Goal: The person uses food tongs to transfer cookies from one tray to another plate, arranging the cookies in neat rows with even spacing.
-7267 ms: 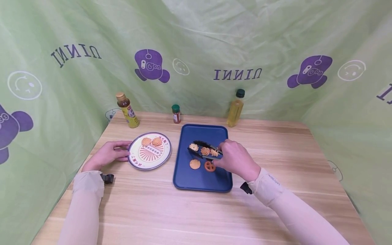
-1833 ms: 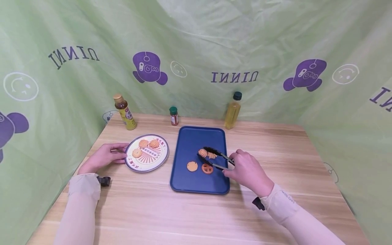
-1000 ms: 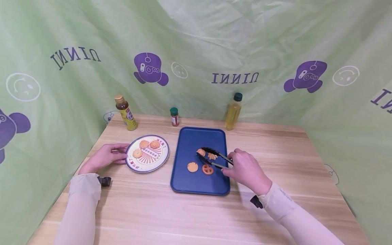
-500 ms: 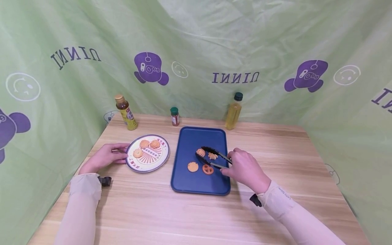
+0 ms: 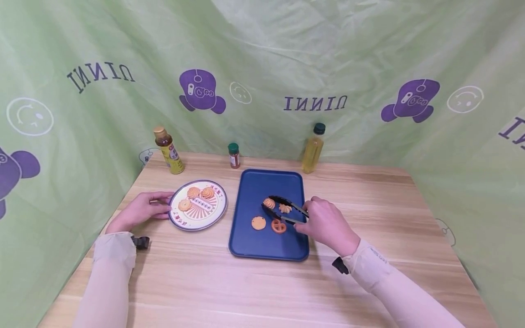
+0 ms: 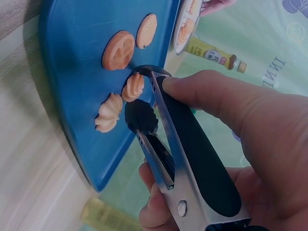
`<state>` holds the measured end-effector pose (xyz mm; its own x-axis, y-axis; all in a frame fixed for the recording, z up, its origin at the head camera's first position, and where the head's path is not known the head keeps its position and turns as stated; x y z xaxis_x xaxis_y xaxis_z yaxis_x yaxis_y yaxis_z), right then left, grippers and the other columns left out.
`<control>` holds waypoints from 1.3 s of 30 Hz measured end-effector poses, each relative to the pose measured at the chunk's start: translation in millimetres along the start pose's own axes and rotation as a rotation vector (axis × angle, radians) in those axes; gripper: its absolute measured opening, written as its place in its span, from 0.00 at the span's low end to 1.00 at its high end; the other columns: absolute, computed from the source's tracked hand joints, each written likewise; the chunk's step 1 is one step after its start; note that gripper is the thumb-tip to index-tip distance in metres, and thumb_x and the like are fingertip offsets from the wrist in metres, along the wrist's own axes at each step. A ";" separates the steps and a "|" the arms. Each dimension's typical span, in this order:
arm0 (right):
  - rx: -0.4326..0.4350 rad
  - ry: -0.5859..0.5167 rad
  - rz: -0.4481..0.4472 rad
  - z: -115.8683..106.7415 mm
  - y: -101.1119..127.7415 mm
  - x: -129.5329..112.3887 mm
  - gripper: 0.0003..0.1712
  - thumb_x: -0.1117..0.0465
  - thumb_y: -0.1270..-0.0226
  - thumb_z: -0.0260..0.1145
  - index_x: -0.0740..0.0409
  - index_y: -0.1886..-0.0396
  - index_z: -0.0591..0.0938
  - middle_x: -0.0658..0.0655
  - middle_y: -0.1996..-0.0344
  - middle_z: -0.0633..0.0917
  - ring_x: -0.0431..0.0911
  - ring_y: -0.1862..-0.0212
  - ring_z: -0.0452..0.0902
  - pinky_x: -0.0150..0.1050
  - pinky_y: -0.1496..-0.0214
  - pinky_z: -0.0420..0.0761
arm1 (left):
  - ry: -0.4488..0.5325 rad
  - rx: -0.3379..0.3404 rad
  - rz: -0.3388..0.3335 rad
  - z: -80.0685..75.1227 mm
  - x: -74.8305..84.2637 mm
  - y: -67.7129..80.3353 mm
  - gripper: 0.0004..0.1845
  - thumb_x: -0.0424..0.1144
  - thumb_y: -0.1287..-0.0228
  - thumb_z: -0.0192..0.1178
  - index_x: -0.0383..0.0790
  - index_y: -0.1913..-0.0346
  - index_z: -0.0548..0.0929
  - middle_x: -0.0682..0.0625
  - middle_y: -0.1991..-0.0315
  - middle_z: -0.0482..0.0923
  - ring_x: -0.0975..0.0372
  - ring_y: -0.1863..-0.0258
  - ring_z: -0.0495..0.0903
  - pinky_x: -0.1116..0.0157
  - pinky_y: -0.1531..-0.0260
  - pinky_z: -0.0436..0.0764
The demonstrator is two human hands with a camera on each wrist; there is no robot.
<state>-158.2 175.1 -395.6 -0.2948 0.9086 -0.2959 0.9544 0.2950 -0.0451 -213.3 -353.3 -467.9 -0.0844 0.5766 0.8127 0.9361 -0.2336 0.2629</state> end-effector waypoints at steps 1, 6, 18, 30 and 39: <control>0.003 0.000 -0.003 0.0 -0.5 -0.3 0.26 0.53 0.42 0.88 0.68 0.55 0.92 0.58 0.67 0.85 0.48 0.70 0.77 0.39 0.71 0.80 | -0.002 0.002 -0.002 0.0 0.1 -0.4 0.34 0.31 0.17 0.63 0.25 0.16 0.66 0.24 0.28 0.76 0.57 0.43 0.89 0.68 0.48 0.96; 0.007 0.006 -0.022 0.2 -3.5 -4.0 0.25 0.52 0.42 0.89 0.67 0.57 0.92 0.56 0.69 0.83 0.47 0.72 0.75 0.36 0.73 0.74 | -0.033 0.010 -0.005 0.0 0.3 -1.4 0.34 0.33 0.16 0.64 0.26 0.16 0.67 0.25 0.29 0.77 0.54 0.40 0.88 0.70 0.49 0.96; 0.007 -0.018 -0.080 4.5 -14.1 -31.5 0.23 0.49 0.43 0.89 0.64 0.63 0.91 0.54 0.73 0.80 0.47 0.73 0.74 0.36 0.75 0.74 | -0.032 0.014 -0.011 0.6 -3.4 -2.1 0.33 0.33 0.16 0.63 0.26 0.16 0.67 0.25 0.29 0.77 0.55 0.41 0.89 0.70 0.49 0.96; 0.006 -0.083 -0.135 15.7 -30.2 -74.8 0.27 0.48 0.42 0.90 0.65 0.57 0.92 0.54 0.70 0.82 0.47 0.70 0.75 0.38 0.72 0.79 | 0.066 0.002 -0.035 1.0 -2.8 -3.0 0.35 0.31 0.17 0.63 0.26 0.15 0.65 0.24 0.28 0.75 0.61 0.44 0.89 0.65 0.47 0.97; 0.011 -0.101 -0.186 34.3 -45.8 -98.9 0.22 0.50 0.39 0.86 0.64 0.57 0.92 0.54 0.69 0.83 0.47 0.69 0.76 0.39 0.71 0.79 | 0.067 -0.001 -0.016 0.3 -3.1 -1.2 0.35 0.30 0.17 0.64 0.25 0.15 0.65 0.24 0.28 0.75 0.64 0.46 0.88 0.65 0.47 0.97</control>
Point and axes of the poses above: each hand's wrist, its own y-axis away from the middle knuckle, its own z-axis out of the palm, x = y × z, the point moved 2 cm from there along -y, towards the middle knuckle
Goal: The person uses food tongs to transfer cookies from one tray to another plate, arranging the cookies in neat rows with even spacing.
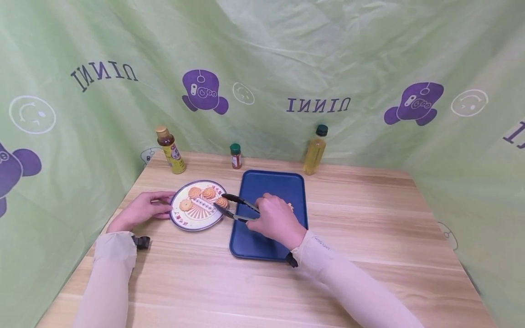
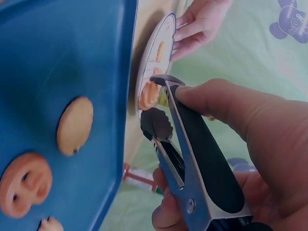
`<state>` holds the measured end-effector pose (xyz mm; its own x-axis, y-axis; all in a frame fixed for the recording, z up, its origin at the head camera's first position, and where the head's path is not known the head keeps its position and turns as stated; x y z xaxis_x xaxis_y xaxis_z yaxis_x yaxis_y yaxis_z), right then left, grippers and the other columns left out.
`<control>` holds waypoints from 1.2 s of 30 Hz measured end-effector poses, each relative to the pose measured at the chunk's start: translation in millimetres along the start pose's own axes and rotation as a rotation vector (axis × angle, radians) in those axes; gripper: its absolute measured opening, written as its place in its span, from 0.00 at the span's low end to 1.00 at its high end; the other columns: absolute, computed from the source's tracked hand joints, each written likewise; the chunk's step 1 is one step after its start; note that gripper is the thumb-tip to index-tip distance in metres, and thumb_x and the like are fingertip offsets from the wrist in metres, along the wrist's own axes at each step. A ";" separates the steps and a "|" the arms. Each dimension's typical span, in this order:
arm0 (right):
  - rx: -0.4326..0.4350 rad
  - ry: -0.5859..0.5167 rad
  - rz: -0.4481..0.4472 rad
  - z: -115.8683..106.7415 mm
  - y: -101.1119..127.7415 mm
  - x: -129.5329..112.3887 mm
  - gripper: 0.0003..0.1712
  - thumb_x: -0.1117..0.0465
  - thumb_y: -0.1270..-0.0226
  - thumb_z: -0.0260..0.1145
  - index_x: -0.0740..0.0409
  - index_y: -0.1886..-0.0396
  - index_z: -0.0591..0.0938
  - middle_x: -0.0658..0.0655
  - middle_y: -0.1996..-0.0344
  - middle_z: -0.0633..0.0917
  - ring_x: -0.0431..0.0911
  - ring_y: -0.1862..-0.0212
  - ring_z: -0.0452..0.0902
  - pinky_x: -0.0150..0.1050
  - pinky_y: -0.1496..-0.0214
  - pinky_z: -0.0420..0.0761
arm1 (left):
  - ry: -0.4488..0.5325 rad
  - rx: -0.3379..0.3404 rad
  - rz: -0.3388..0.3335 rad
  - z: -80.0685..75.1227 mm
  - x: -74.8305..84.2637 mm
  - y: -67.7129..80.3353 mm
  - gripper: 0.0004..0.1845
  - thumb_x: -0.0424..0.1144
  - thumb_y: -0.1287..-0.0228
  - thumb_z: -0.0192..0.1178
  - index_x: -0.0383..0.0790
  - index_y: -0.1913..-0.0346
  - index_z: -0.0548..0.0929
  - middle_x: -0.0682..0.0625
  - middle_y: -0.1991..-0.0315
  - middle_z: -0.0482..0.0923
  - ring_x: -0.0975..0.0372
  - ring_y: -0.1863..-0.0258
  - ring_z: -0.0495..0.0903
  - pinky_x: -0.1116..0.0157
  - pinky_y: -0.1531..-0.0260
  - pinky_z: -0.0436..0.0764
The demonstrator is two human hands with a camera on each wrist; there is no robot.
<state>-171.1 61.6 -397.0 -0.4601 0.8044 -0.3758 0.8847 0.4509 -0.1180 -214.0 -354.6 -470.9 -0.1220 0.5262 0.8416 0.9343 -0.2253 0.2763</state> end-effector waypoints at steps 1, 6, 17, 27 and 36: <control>-0.003 0.004 -0.003 2.4 -2.1 -1.8 0.22 0.50 0.39 0.86 0.64 0.57 0.92 0.54 0.69 0.84 0.47 0.69 0.76 0.38 0.71 0.80 | -0.005 0.001 0.001 0.0 -0.3 0.1 0.35 0.30 0.17 0.64 0.25 0.15 0.65 0.24 0.28 0.75 0.64 0.46 0.88 0.65 0.47 0.97; -0.021 0.011 -0.012 10.9 -11.7 -11.6 0.22 0.50 0.38 0.86 0.63 0.57 0.93 0.54 0.69 0.84 0.47 0.68 0.77 0.38 0.70 0.81 | -0.017 0.005 0.001 0.4 -0.7 0.7 0.34 0.30 0.17 0.64 0.26 0.16 0.66 0.25 0.29 0.76 0.64 0.46 0.87 0.65 0.47 0.97; -0.038 0.071 -0.031 25.5 -31.2 -32.0 0.21 0.47 0.38 0.85 0.52 0.75 0.83 0.52 0.69 0.82 0.47 0.67 0.77 0.41 0.70 0.82 | 0.013 -0.003 0.006 1.9 3.5 1.3 0.35 0.29 0.18 0.64 0.25 0.16 0.65 0.23 0.28 0.75 0.61 0.44 0.88 0.64 0.46 0.97; -0.033 0.050 -0.044 31.7 -34.8 -35.3 0.24 0.48 0.40 0.85 0.50 0.79 0.78 0.52 0.70 0.80 0.48 0.68 0.75 0.42 0.70 0.78 | 0.048 -0.008 0.017 2.1 -1.1 -3.3 0.35 0.29 0.18 0.64 0.24 0.16 0.65 0.23 0.28 0.74 0.64 0.47 0.89 0.63 0.46 0.97; -0.049 0.031 -0.038 32.8 -36.4 -35.5 0.23 0.48 0.39 0.86 0.51 0.77 0.79 0.51 0.70 0.79 0.47 0.68 0.75 0.38 0.71 0.74 | 0.065 -0.003 0.004 0.8 0.4 -0.6 0.35 0.28 0.19 0.64 0.24 0.16 0.65 0.22 0.28 0.74 0.66 0.48 0.89 0.63 0.45 0.97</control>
Point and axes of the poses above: each hand's wrist, its own y-axis away from the middle knuckle, its own z-axis out of the palm, x = y × z, the point moved 2 cm from there along -y, towards the middle knuckle
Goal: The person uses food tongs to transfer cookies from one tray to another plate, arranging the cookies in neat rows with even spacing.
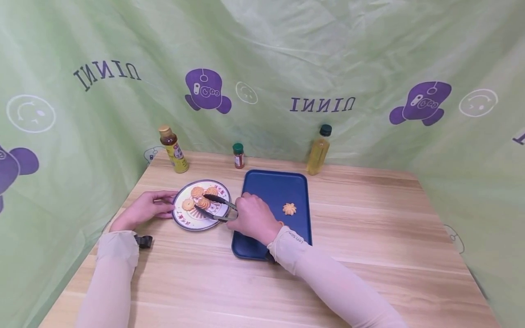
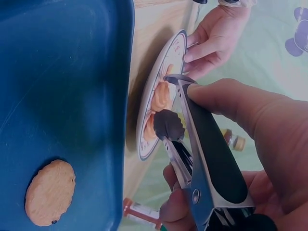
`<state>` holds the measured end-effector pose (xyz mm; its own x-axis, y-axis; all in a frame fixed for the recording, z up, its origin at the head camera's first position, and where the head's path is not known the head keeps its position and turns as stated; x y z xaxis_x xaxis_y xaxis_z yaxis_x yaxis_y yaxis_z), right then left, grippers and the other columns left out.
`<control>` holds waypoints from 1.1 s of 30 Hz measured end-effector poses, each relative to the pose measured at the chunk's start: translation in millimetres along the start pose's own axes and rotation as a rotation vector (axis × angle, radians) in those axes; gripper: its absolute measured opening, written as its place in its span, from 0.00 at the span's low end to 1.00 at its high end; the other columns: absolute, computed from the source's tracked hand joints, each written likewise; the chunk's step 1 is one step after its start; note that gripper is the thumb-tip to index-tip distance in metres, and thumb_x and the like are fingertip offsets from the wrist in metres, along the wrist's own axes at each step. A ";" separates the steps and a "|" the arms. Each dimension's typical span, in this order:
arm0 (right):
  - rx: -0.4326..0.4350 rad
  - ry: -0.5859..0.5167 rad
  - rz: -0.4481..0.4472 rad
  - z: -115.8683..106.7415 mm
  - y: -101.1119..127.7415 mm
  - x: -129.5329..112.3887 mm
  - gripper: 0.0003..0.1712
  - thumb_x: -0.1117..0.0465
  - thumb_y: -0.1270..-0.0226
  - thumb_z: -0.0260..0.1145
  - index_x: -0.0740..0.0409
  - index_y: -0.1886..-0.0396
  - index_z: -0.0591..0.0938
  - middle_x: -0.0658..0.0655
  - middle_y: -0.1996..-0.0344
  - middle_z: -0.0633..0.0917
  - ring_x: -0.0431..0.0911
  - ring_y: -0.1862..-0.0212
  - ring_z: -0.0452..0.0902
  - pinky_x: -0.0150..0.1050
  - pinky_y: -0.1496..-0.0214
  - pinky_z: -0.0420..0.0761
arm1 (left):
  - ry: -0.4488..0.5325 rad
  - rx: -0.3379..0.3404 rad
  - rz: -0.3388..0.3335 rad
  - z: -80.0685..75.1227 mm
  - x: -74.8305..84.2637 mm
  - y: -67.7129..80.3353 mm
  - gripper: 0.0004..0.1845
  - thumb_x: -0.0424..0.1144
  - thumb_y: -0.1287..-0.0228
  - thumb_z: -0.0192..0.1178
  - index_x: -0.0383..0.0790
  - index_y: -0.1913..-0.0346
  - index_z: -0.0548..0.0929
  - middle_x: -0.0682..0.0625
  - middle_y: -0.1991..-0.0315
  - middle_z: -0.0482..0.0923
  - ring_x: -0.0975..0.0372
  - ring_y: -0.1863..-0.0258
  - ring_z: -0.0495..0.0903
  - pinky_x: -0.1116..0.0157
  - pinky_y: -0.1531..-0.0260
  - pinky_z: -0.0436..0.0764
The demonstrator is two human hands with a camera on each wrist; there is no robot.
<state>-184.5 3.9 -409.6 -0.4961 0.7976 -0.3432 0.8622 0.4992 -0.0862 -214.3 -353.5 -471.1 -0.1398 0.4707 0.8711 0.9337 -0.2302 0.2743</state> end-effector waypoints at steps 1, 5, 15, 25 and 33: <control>-0.004 -0.003 0.003 -0.1 0.0 -0.1 0.23 0.48 0.39 0.86 0.51 0.76 0.79 0.51 0.70 0.79 0.47 0.68 0.75 0.38 0.71 0.74 | -0.004 -0.001 -0.001 -0.2 0.0 0.2 0.35 0.29 0.18 0.64 0.24 0.16 0.65 0.23 0.28 0.74 0.65 0.48 0.89 0.63 0.45 0.97; -0.011 -0.020 0.009 1.0 -0.1 0.3 0.23 0.48 0.39 0.85 0.52 0.76 0.80 0.51 0.70 0.78 0.46 0.69 0.74 0.37 0.72 0.73 | -0.040 0.003 0.006 -1.2 -0.7 1.1 0.35 0.29 0.18 0.64 0.25 0.16 0.65 0.23 0.28 0.75 0.63 0.45 0.88 0.64 0.46 0.97; -0.012 -0.065 0.036 -6.3 8.5 5.3 0.21 0.47 0.38 0.85 0.55 0.72 0.83 0.51 0.70 0.78 0.46 0.70 0.74 0.35 0.73 0.73 | -0.113 0.025 0.037 -2.0 -3.4 -0.5 0.34 0.30 0.19 0.66 0.25 0.17 0.68 0.25 0.30 0.78 0.59 0.42 0.88 0.67 0.49 0.97; 0.003 -0.121 0.092 -18.8 30.2 28.5 0.26 0.48 0.40 0.86 0.64 0.52 0.92 0.55 0.65 0.84 0.47 0.66 0.77 0.38 0.68 0.81 | -0.054 0.014 0.006 -1.1 -1.5 1.4 0.35 0.30 0.19 0.66 0.26 0.16 0.67 0.24 0.28 0.75 0.63 0.47 0.90 0.64 0.46 0.97; 0.037 -0.088 0.132 -25.8 46.6 53.0 0.28 0.47 0.41 0.87 0.64 0.52 0.92 0.55 0.66 0.84 0.48 0.67 0.77 0.40 0.68 0.82 | -0.094 0.030 0.018 -0.4 0.8 2.0 0.34 0.32 0.19 0.66 0.29 0.16 0.69 0.26 0.29 0.77 0.63 0.46 0.89 0.66 0.46 0.97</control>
Point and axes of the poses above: each hand's wrist, its own y-axis away from the middle knuckle, its own z-axis out of the palm, x = y × z, the point moved 2 cm from there along -y, towards the middle knuckle
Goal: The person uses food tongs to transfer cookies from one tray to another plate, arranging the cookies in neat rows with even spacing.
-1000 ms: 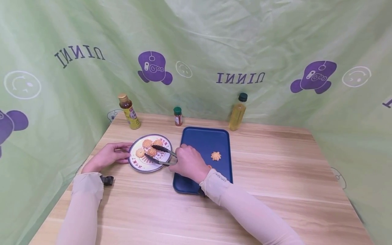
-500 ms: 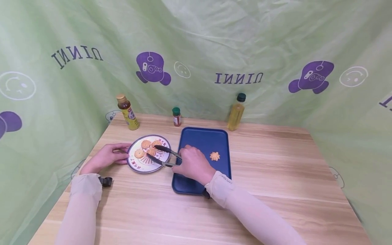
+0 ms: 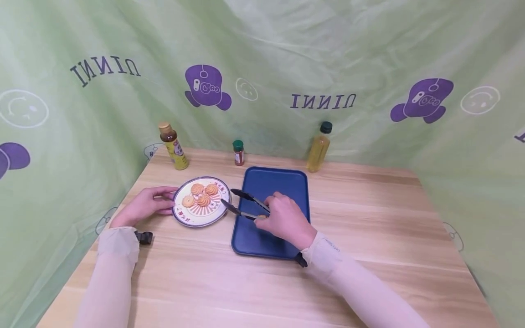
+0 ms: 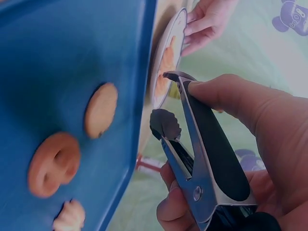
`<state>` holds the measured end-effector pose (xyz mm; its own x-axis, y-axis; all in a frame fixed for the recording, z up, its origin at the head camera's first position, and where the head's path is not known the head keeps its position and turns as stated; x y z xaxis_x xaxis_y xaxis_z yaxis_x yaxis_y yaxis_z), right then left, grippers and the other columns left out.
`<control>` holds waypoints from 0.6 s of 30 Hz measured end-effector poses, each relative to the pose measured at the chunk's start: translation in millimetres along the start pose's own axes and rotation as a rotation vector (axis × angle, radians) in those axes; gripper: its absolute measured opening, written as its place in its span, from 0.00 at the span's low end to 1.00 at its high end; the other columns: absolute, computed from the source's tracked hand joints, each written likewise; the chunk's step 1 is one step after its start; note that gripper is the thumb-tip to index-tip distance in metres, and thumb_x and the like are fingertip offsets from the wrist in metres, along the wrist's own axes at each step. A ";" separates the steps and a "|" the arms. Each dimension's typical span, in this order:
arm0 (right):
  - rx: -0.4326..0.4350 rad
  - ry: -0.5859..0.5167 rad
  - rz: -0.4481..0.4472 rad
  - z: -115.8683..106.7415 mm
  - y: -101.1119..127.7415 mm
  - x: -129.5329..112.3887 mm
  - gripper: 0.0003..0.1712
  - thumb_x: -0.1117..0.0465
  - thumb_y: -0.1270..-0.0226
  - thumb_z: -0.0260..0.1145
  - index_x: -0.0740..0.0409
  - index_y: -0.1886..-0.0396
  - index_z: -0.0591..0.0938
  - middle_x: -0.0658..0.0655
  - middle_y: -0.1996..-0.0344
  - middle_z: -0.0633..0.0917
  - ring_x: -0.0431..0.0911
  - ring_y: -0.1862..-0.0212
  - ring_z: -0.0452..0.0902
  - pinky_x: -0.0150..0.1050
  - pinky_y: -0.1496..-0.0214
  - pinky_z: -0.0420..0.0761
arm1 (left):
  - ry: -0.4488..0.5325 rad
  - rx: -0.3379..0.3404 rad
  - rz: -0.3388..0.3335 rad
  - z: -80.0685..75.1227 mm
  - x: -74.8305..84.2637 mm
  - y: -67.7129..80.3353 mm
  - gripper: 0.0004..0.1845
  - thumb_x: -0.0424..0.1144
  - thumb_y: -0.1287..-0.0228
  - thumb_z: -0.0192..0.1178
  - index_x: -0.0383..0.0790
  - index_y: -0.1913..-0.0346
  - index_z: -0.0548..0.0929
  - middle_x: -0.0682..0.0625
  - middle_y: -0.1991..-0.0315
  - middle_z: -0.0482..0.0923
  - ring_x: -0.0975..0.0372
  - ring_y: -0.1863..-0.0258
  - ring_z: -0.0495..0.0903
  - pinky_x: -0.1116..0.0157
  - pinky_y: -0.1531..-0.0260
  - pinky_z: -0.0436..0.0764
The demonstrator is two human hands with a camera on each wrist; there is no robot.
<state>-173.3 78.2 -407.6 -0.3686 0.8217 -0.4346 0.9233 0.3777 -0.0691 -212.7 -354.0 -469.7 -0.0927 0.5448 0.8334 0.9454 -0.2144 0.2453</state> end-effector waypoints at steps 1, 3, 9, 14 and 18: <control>-0.001 0.000 0.006 -1.8 2.0 2.9 0.29 0.46 0.41 0.87 0.65 0.51 0.92 0.55 0.65 0.84 0.48 0.67 0.77 0.39 0.68 0.83 | -0.006 -0.001 0.000 0.0 0.8 -0.1 0.34 0.32 0.19 0.66 0.29 0.16 0.69 0.26 0.29 0.77 0.63 0.46 0.88 0.66 0.47 0.97; 0.000 -0.002 0.017 -5.4 6.8 9.0 0.31 0.45 0.42 0.88 0.65 0.51 0.92 0.56 0.65 0.84 0.48 0.67 0.77 0.38 0.68 0.83 | -0.004 -0.007 -0.001 0.1 2.2 0.0 0.34 0.32 0.18 0.66 0.28 0.16 0.68 0.26 0.29 0.77 0.63 0.46 0.88 0.66 0.47 0.97; 0.023 0.012 0.054 -15.9 26.7 32.0 0.28 0.46 0.40 0.86 0.64 0.51 0.92 0.56 0.65 0.84 0.47 0.68 0.76 0.37 0.69 0.80 | 0.028 -0.021 -0.010 2.1 0.7 -0.4 0.35 0.31 0.19 0.66 0.27 0.15 0.66 0.26 0.29 0.76 0.63 0.47 0.89 0.65 0.46 0.97; 0.058 0.019 0.115 -28.6 45.5 56.7 0.28 0.46 0.41 0.85 0.64 0.52 0.92 0.56 0.65 0.84 0.49 0.68 0.76 0.39 0.69 0.79 | 0.028 -0.024 -0.007 0.0 -0.1 -0.9 0.35 0.31 0.19 0.65 0.27 0.15 0.66 0.25 0.29 0.75 0.62 0.46 0.89 0.65 0.46 0.97; 0.060 0.015 0.176 -40.7 60.1 75.4 0.28 0.50 0.39 0.83 0.67 0.48 0.91 0.58 0.63 0.85 0.50 0.67 0.77 0.40 0.68 0.79 | 0.017 -0.024 -0.004 -1.1 -0.5 -2.0 0.35 0.31 0.18 0.64 0.26 0.15 0.66 0.25 0.28 0.75 0.59 0.44 0.88 0.65 0.46 0.97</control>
<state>-149.9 180.3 -407.9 -0.2016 0.8795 -0.4311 0.9784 0.2012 -0.0471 -214.9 -354.7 -470.1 -0.1023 0.5322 0.8404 0.9372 -0.2316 0.2608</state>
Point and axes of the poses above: each hand's wrist, its own y-axis away from the middle knuckle, its own z-axis out of the palm, x = y × z, the point moved 2 cm from there along -y, towards the middle knuckle
